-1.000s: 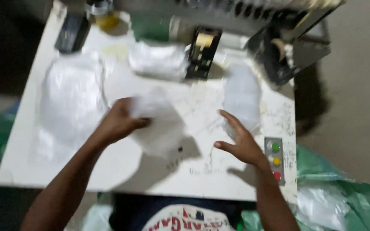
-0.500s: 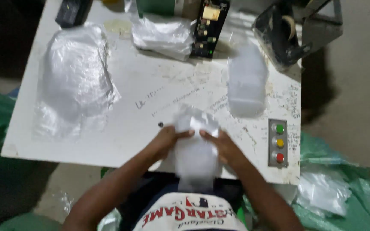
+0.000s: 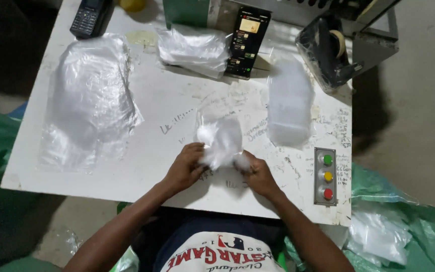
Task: Organizing and folding small plastic bags on a factory workstation table.
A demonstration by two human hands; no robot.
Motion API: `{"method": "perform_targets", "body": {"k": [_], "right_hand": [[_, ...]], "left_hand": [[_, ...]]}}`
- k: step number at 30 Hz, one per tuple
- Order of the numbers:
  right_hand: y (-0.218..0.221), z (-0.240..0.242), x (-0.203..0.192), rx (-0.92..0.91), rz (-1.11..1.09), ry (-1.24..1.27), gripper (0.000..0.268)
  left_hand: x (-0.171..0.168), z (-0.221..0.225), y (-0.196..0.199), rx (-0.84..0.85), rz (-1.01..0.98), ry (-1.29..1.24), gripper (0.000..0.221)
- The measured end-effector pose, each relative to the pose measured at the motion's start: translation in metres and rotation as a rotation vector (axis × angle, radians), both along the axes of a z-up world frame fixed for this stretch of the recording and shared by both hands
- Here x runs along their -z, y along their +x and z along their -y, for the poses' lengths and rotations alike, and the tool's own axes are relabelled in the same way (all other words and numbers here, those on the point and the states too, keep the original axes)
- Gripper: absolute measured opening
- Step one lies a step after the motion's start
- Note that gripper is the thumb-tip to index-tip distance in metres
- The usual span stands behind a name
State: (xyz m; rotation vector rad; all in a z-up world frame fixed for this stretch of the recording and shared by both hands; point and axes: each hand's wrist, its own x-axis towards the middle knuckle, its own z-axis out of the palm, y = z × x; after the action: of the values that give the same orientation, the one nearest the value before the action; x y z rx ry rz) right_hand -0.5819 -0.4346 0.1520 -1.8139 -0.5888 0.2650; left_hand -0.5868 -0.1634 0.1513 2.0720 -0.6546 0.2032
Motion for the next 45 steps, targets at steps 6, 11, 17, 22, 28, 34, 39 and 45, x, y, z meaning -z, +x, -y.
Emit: {"method": "perform_targets", "body": {"k": [6,11,17,22,28,34,39,45], "right_hand": [[0.001,-0.016,-0.045,0.212,0.323,-0.135,0.111],[0.026,-0.041,-0.03,-0.115,0.74,-0.277,0.065],[0.034,-0.042,0.009,0.171,-0.092,-0.016,0.045],[-0.009,-0.074,-0.071,0.343,-0.677,0.2,0.027],[-0.04,-0.064,-0.012,0.522,-0.428,0.427,0.055],[-0.041,-0.049,-0.031,0.555,-0.589,0.473,0.05],[-0.034,-0.058,-0.088,0.748,-0.558,0.118,0.047],[-0.037,-0.037,-0.06,0.685,-0.388,0.035,0.047]], "left_hand": [[-0.078,-0.002,0.007,-0.163,-0.757,-0.256,0.071],[-0.105,0.0,0.01,-0.19,-1.011,-0.454,0.068],[-0.087,-0.01,0.001,-0.679,-0.867,-1.016,0.077],[-0.048,0.034,-0.026,-0.518,-1.008,-1.263,0.046],[-0.019,0.051,-0.033,-0.375,-0.855,-1.331,0.016],[-0.035,-0.06,-0.034,-0.549,-0.667,-0.856,0.063],[-0.014,-0.205,-0.043,-1.191,-0.043,-0.442,0.017],[-0.016,-0.245,-0.052,-1.098,0.026,0.296,0.012]]}}
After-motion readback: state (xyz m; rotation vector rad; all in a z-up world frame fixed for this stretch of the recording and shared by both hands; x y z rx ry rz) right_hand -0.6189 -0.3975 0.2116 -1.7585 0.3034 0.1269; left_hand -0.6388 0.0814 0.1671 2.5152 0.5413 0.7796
